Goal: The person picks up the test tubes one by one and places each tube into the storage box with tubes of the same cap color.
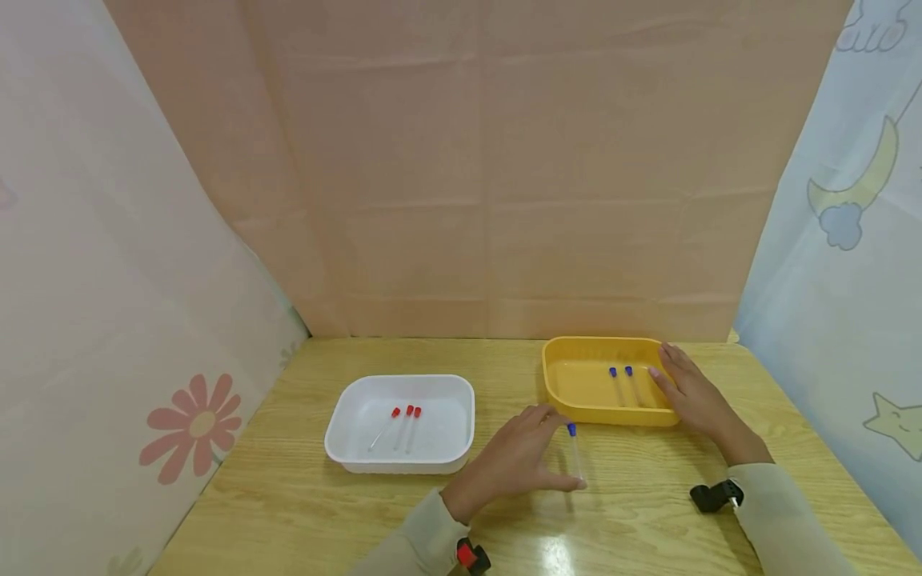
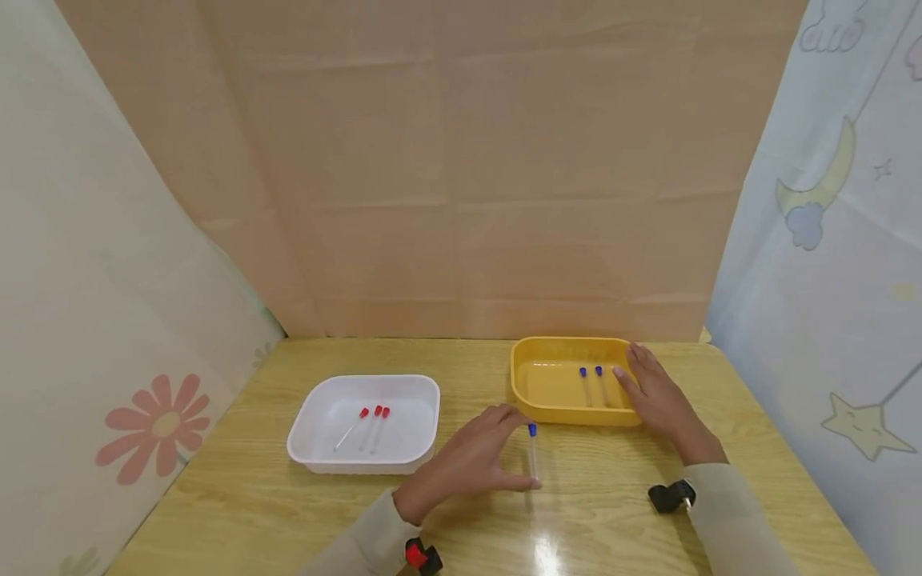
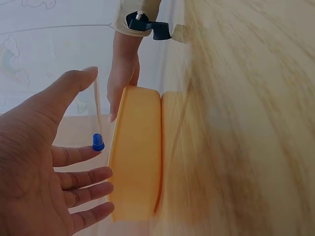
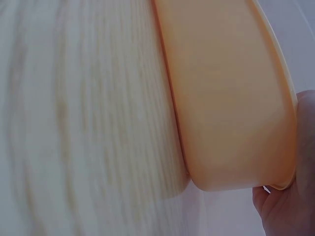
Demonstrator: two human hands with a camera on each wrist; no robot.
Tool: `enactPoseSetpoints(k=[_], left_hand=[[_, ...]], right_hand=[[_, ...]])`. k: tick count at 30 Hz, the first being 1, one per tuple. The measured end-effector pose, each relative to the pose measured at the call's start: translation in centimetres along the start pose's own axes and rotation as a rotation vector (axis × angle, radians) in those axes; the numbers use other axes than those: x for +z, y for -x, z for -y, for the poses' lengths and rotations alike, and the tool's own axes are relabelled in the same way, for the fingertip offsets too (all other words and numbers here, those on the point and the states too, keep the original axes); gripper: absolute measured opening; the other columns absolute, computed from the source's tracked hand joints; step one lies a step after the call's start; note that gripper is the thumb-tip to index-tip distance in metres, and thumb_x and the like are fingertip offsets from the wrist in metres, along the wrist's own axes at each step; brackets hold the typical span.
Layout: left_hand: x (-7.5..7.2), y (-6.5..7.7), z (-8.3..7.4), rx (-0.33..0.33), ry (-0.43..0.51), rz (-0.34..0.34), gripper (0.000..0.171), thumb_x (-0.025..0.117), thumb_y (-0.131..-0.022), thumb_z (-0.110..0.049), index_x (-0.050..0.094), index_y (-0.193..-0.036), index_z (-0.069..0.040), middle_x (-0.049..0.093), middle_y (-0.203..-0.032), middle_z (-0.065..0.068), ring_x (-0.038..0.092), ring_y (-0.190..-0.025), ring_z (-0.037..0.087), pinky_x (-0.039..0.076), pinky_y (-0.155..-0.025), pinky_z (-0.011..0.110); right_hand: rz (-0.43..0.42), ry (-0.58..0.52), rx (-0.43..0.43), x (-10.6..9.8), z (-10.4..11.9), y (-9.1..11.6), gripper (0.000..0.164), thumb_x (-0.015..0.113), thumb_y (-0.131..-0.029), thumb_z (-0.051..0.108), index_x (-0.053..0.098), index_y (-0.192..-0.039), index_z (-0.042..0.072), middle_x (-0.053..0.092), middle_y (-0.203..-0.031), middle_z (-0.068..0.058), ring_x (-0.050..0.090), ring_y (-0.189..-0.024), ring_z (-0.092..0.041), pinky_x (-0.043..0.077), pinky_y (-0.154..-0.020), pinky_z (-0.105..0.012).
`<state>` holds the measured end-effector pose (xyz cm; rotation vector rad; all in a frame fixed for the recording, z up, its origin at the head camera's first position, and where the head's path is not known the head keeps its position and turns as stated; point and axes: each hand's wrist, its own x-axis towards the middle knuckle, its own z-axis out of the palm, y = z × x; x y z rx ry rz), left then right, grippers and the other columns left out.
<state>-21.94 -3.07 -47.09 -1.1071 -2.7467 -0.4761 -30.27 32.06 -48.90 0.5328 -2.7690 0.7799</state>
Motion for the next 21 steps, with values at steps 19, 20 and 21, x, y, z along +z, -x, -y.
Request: enactPoseSetpoints(k=[19,20,21], left_hand=[[-0.1,-1.4,0.2,0.055,-0.027,-0.078,0.087,0.068,-0.081,-0.073,0.049,-0.145,-0.017,0.051,-0.139,-0.005,0.049,-0.124,0.01,0.046,-0.104,0.026],[-0.2,-1.6,0.2,0.053,-0.028,-0.081,0.087,0.069,-0.081,-0.073,0.049,-0.145,-0.017,0.051,-0.139,-0.005,0.049,-0.124,0.01,0.046,-0.104,0.026],[-0.2,-1.7,0.1,0.052,-0.027,-0.085,0.086,0.069,-0.081,-0.073,0.05,-0.144,-0.018,0.051,-0.138,-0.005,0.049,-0.124,0.009,0.046,-0.104,0.026]], right_hand=[[0.0,-0.005,0.016,0.2,-0.1,0.0,0.068,0.034,-0.112,0.035,0.016,-0.155,-0.014,0.01,-0.163,-0.034,0.006,-0.15,-0.052,0.006,-0.117,-0.068],[0.003,-0.006,0.019,0.2,-0.2,0.0,0.068,0.035,-0.112,0.036,0.016,-0.155,-0.014,0.01,-0.163,-0.033,0.005,-0.15,-0.052,0.006,-0.116,-0.069],[0.003,-0.006,0.02,0.2,-0.2,0.0,0.068,0.035,-0.112,0.036,0.016,-0.155,-0.013,0.01,-0.163,-0.033,0.005,-0.15,-0.052,0.007,-0.116,-0.069]])
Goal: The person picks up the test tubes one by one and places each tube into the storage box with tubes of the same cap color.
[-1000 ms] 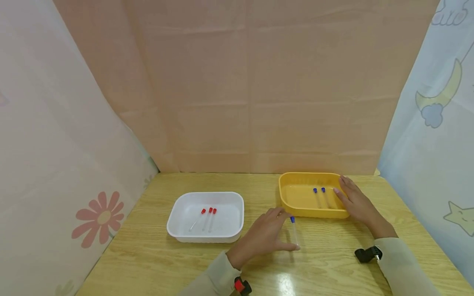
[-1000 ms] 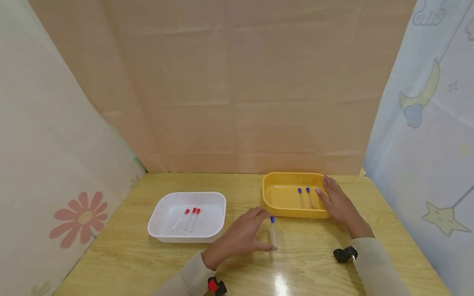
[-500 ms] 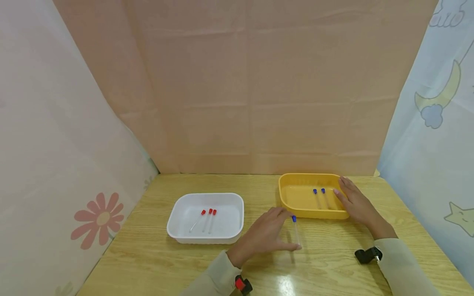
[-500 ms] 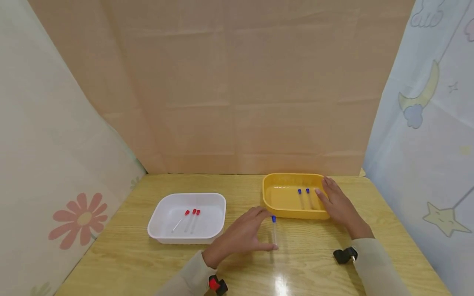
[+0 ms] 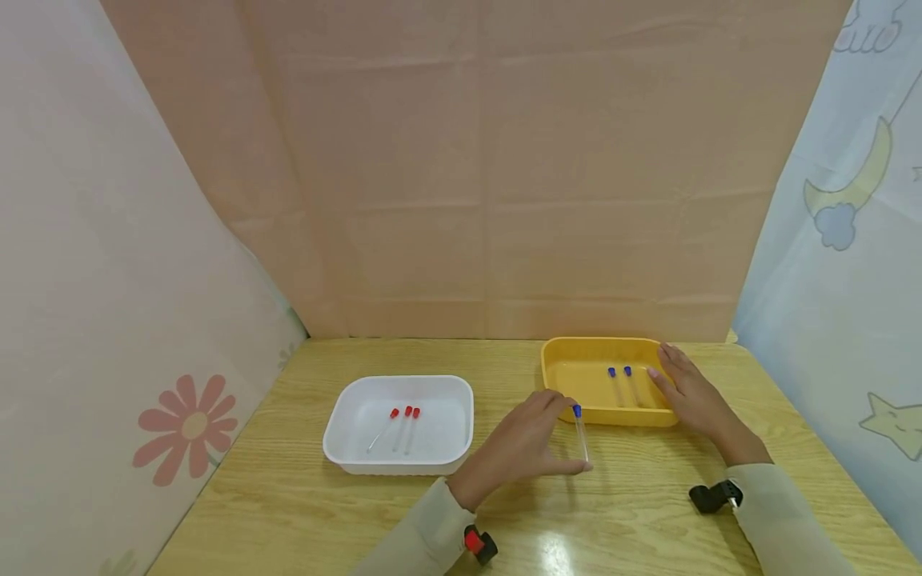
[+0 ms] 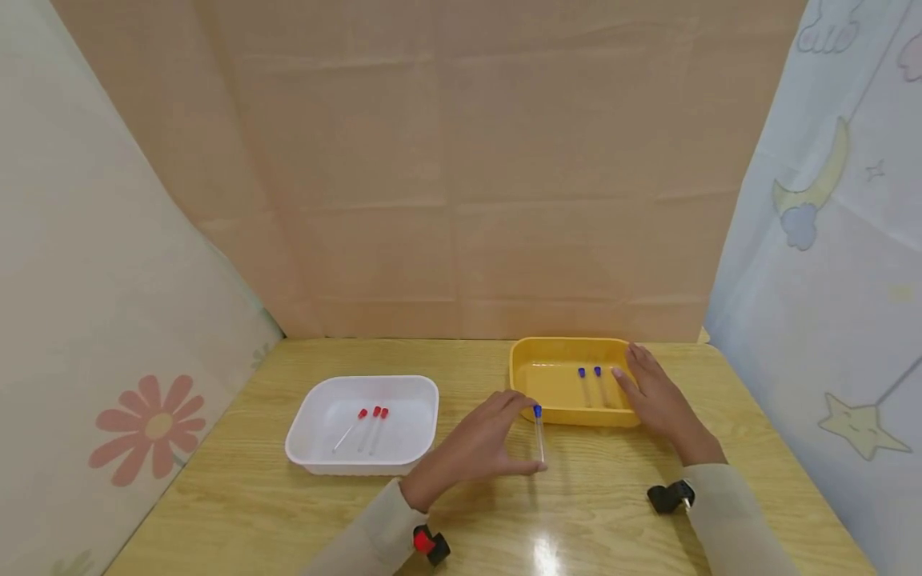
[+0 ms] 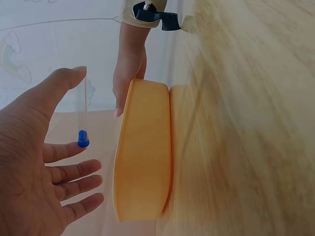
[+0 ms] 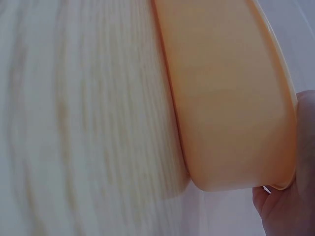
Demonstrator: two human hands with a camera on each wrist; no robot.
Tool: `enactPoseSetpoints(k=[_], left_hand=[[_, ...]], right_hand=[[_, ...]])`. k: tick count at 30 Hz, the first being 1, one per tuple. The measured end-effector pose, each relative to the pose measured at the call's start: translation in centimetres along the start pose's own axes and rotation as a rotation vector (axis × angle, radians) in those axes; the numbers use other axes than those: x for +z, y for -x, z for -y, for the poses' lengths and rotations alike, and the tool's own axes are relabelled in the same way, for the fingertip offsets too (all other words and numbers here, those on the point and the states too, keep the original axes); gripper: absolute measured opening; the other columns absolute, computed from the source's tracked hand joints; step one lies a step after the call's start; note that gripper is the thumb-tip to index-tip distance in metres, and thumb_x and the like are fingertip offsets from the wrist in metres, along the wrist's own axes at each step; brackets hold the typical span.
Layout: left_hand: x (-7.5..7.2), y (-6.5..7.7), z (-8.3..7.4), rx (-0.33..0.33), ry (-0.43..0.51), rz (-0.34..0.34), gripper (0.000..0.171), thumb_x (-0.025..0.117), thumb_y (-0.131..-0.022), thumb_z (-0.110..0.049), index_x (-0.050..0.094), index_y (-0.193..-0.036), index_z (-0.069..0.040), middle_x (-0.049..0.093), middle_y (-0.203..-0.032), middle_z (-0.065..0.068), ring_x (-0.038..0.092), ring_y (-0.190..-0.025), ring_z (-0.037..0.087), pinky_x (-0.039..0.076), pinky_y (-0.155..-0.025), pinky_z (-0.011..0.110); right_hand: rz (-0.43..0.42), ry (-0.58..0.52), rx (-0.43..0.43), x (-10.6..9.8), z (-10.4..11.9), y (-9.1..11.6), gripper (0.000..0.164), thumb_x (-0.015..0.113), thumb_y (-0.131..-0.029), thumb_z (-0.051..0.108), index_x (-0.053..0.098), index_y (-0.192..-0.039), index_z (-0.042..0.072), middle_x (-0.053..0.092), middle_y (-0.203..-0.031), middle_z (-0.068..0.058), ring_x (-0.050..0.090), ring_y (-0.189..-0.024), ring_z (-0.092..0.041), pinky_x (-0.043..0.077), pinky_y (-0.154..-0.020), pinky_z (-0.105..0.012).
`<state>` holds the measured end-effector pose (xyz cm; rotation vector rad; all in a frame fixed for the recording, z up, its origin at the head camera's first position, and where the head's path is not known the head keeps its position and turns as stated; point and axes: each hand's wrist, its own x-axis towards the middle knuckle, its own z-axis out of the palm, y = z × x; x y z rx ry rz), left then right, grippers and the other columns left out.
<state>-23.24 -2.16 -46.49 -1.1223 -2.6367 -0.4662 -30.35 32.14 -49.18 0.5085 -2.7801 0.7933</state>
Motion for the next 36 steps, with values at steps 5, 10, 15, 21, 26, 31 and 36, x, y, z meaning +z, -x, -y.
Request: enactPoseSetpoints(k=[5,10,15,21,26,31,36], left_hand=[[-0.5,-0.5,-0.1,0.0,0.005,-0.003,0.085,0.067,-0.082,-0.073,0.051,-0.144,-0.016,0.052,-0.138,-0.004,0.05,-0.124,0.01,0.045,-0.104,0.024],[-0.7,-1.2,0.1,0.016,0.003,0.006,0.085,0.067,-0.084,-0.072,0.05,-0.145,-0.015,0.053,-0.139,-0.003,0.051,-0.123,0.011,0.045,-0.103,0.024],[-0.9,-2.0,0.5,0.023,-0.021,0.016,0.084,0.068,-0.083,-0.07,0.049,-0.145,-0.017,0.052,-0.139,-0.004,0.051,-0.123,0.011,0.046,-0.102,0.024],[-1.0,-2.8,0.8,0.022,0.0,0.028,0.083,0.069,-0.083,-0.069,0.049,-0.145,-0.017,0.053,-0.138,-0.002,0.051,-0.121,0.011,0.047,-0.1,0.023],[-0.8,-3.3,1.0,0.003,0.025,0.05,0.085,0.067,-0.084,-0.071,0.049,-0.146,-0.017,0.052,-0.14,-0.004,0.05,-0.123,0.012,0.047,-0.101,0.026],[-0.5,-3.9,1.3,0.007,0.029,0.041,0.083,0.071,-0.083,-0.068,0.05,-0.145,-0.016,0.053,-0.138,-0.003,0.051,-0.12,0.012,0.048,-0.1,0.026],[-0.5,-4.4,1.4,0.0,0.029,0.054,0.084,0.068,-0.084,-0.07,0.05,-0.146,-0.016,0.053,-0.139,-0.002,0.051,-0.121,0.012,0.048,-0.101,0.025]], right_hand=[[-0.003,0.006,-0.011,0.0,-0.1,0.0,0.067,0.035,-0.112,0.035,0.018,-0.154,-0.015,0.012,-0.162,-0.035,0.006,-0.15,-0.053,0.006,-0.117,-0.068],[-0.007,0.0,-0.02,-0.1,-0.1,0.1,0.067,0.035,-0.112,0.034,0.018,-0.153,-0.016,0.011,-0.162,-0.034,0.005,-0.15,-0.052,0.005,-0.118,-0.067],[-0.015,-0.002,-0.031,0.0,-0.1,0.1,0.066,0.036,-0.112,0.033,0.019,-0.153,-0.017,0.012,-0.162,-0.035,0.006,-0.15,-0.053,0.004,-0.118,-0.065],[-0.023,0.0,-0.028,0.0,0.0,0.1,0.066,0.037,-0.112,0.033,0.02,-0.153,-0.016,0.015,-0.162,-0.035,0.008,-0.15,-0.053,0.005,-0.119,-0.065],[-0.009,0.002,-0.015,0.0,-0.1,0.0,0.067,0.036,-0.112,0.035,0.019,-0.153,-0.015,0.013,-0.162,-0.034,0.006,-0.15,-0.052,0.005,-0.118,-0.065],[-0.009,-0.007,-0.009,0.1,-0.2,-0.1,0.068,0.036,-0.112,0.036,0.019,-0.153,-0.015,0.013,-0.162,-0.034,0.006,-0.15,-0.052,0.004,-0.118,-0.066],[-0.003,-0.002,-0.008,0.3,-0.5,-0.1,0.068,0.036,-0.112,0.036,0.019,-0.154,-0.015,0.013,-0.162,-0.034,0.006,-0.15,-0.052,0.005,-0.118,-0.066]])
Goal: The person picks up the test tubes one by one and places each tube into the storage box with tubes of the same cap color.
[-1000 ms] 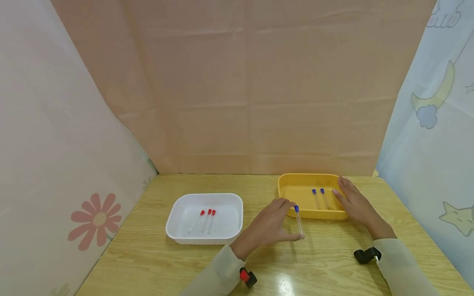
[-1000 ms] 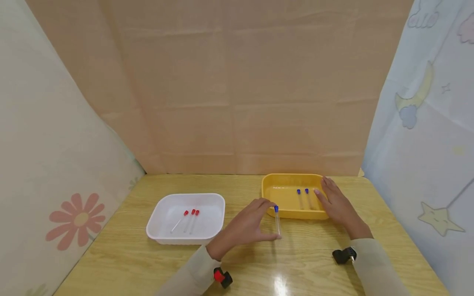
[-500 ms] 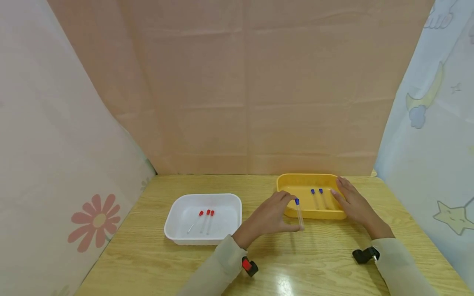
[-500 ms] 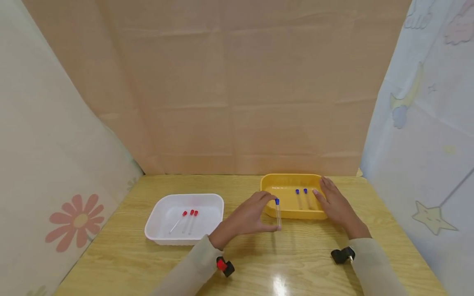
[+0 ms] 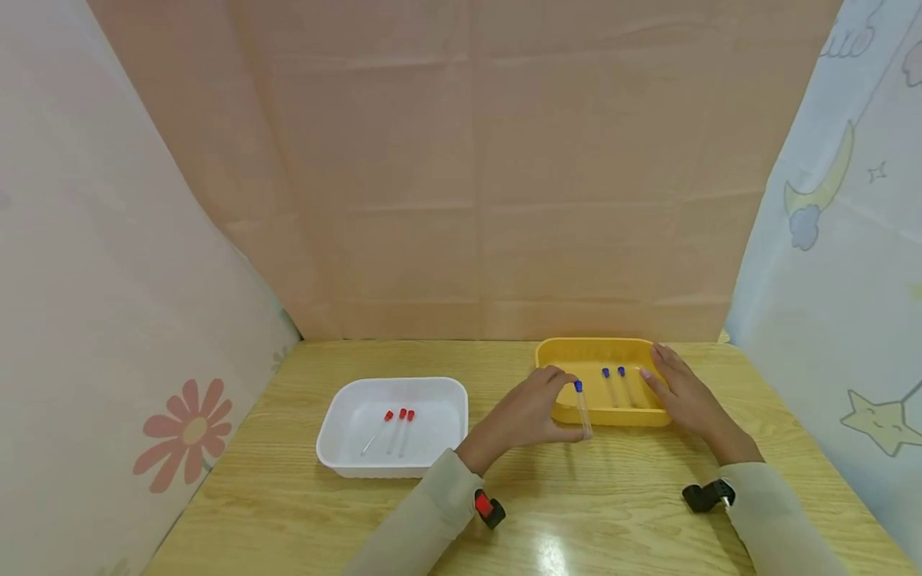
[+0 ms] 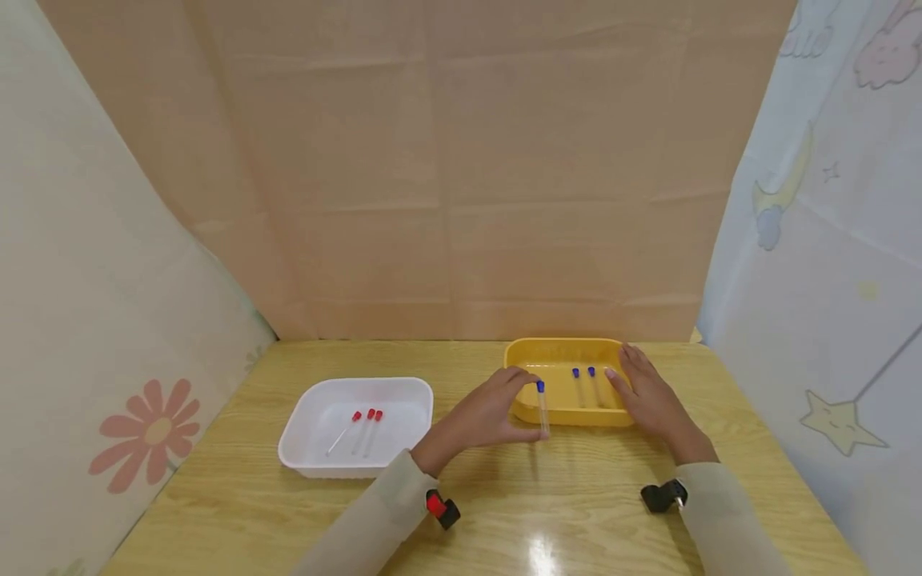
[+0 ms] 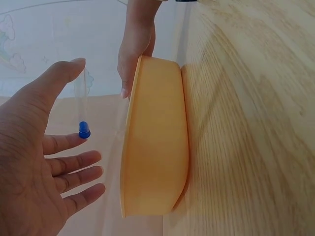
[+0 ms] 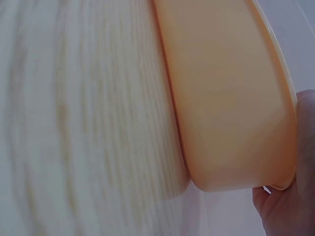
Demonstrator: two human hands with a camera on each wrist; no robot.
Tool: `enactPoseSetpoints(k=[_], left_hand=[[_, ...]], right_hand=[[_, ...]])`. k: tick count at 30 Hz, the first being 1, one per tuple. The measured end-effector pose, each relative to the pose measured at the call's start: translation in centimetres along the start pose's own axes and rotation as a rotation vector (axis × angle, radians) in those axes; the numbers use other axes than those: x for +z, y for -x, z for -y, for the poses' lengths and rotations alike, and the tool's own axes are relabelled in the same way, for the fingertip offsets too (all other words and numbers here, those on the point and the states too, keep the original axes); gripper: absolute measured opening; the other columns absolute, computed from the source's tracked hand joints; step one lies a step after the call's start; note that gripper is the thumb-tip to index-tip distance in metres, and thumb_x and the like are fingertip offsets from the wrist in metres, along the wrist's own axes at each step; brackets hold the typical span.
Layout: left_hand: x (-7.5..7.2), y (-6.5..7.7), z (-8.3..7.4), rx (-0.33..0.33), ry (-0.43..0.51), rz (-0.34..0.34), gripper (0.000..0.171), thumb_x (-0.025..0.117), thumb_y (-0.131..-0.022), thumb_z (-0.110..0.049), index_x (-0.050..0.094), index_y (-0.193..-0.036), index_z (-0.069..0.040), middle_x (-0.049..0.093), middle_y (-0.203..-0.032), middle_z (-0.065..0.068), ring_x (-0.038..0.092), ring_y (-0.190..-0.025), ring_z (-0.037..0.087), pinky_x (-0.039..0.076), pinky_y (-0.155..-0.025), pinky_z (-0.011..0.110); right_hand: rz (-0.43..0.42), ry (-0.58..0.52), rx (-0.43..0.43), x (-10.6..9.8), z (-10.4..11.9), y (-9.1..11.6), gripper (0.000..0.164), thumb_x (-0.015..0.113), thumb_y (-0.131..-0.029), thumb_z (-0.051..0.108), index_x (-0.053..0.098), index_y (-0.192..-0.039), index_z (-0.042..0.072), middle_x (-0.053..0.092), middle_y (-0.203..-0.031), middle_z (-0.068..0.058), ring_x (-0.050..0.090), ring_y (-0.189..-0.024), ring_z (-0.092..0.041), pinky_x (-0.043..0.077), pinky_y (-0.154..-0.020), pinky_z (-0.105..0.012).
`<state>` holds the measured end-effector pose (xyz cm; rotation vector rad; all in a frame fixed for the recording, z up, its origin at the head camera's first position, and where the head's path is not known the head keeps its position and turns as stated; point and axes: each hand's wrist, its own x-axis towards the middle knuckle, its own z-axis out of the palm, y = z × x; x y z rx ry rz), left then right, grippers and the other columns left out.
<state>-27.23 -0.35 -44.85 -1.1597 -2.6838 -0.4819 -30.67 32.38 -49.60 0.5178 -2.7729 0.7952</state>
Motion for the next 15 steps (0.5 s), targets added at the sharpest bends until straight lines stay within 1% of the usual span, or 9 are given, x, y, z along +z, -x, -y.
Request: enactPoseSetpoints(k=[7,15], left_hand=[[0.0,-0.7,0.2,0.001,-0.01,0.006,0.085,0.066,-0.084,-0.072,0.049,-0.147,-0.017,0.052,-0.14,-0.002,0.051,-0.123,0.013,0.048,-0.102,0.027],[0.0,-1.5,0.4,-0.024,0.033,0.037,0.09,0.065,-0.084,-0.073,0.046,-0.151,-0.016,0.049,-0.144,-0.002,0.05,-0.126,0.012,0.047,-0.103,0.027]], right_hand=[[-0.004,0.005,0.004,0.0,-0.1,0.0,0.069,0.037,-0.112,0.036,0.019,-0.154,-0.014,0.014,-0.163,-0.033,0.006,-0.151,-0.051,0.007,-0.117,-0.067],[0.014,-0.015,0.012,-0.1,0.4,0.1,0.068,0.038,-0.112,0.035,0.015,-0.156,-0.011,0.008,-0.165,-0.03,0.004,-0.151,-0.05,0.005,-0.117,-0.068]])
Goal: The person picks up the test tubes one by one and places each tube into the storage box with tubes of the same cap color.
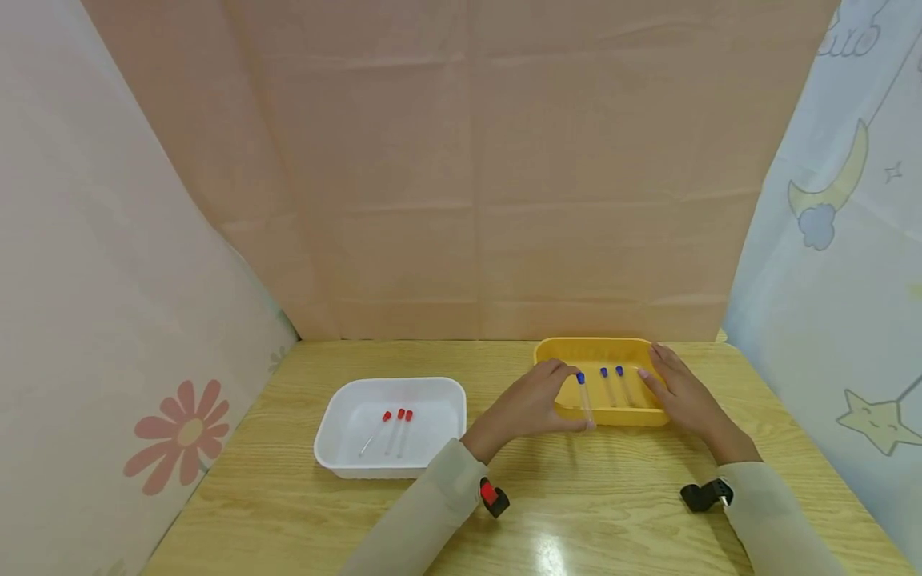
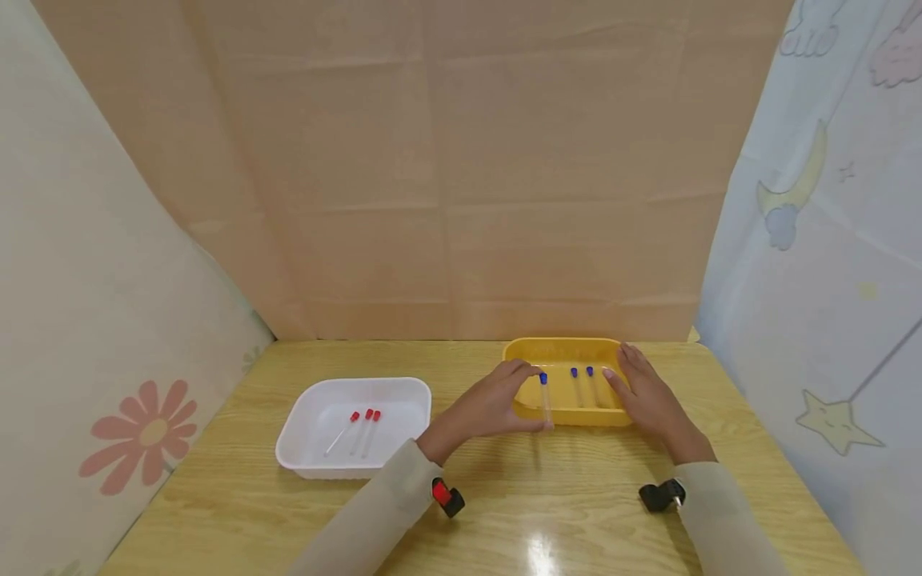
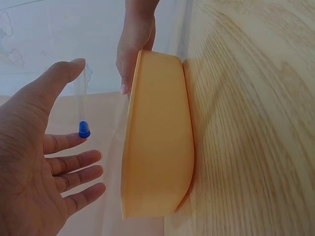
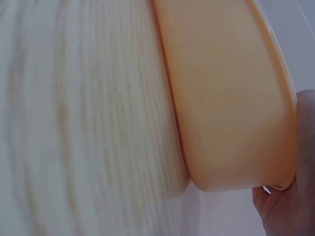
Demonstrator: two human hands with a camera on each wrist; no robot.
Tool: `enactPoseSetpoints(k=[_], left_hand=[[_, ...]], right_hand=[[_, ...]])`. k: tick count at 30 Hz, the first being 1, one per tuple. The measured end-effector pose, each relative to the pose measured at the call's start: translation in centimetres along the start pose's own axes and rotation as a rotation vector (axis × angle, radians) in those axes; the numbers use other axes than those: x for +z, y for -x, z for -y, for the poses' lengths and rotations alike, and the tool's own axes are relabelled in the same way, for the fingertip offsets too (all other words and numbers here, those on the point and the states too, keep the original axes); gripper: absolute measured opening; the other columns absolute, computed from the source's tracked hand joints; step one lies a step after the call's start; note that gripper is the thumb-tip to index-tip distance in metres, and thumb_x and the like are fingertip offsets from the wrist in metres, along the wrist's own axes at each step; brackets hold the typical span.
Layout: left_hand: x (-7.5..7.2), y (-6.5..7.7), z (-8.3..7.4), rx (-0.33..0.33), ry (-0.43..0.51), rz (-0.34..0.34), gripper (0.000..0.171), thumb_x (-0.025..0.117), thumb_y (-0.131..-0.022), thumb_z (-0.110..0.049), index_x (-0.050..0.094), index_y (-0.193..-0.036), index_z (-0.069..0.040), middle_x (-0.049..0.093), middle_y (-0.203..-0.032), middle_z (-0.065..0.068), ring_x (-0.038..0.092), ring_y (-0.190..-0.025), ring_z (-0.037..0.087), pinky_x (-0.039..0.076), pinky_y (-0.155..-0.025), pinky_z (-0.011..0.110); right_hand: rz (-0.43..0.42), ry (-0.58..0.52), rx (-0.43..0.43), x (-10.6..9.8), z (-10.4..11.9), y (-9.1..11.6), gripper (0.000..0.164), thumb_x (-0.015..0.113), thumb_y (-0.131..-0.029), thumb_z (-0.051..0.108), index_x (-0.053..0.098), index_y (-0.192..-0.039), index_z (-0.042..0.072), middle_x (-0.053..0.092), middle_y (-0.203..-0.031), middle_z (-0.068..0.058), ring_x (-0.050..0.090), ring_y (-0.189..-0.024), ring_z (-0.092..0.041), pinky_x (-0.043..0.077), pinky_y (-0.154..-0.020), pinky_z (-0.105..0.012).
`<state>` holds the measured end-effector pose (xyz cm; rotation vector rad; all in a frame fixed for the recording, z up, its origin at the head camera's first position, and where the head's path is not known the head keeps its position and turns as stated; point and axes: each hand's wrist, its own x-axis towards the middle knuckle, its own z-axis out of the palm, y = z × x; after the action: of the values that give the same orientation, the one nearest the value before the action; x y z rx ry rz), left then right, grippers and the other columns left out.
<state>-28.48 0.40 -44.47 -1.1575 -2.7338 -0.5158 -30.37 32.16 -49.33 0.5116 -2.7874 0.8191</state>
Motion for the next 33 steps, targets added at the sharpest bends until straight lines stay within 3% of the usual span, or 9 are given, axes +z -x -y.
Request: enactPoseSetpoints(k=[22,33], left_hand=[[1.3,-1.5,1.3,-0.035,0.014,0.041,0.09,0.063,-0.085,-0.074,0.046,-0.151,-0.014,0.048,-0.147,0.001,0.048,-0.13,0.015,0.047,-0.104,0.029],[2.2,-2.3,1.8,-0.034,-0.026,0.042,0.09,0.062,-0.086,-0.073,0.047,-0.15,-0.012,0.05,-0.143,0.002,0.051,-0.126,0.015,0.048,-0.101,0.027]], right_hand=[[-0.01,0.001,-0.004,0.5,-0.1,-0.3,0.067,0.039,-0.111,0.034,0.017,-0.156,-0.012,0.009,-0.165,-0.03,0.002,-0.152,-0.047,0.008,-0.116,-0.07],[-0.005,0.001,-0.005,0.8,-0.4,-0.4,0.068,0.038,-0.112,0.034,0.015,-0.156,-0.011,0.008,-0.165,-0.03,0.001,-0.153,-0.047,0.006,-0.117,-0.068]])
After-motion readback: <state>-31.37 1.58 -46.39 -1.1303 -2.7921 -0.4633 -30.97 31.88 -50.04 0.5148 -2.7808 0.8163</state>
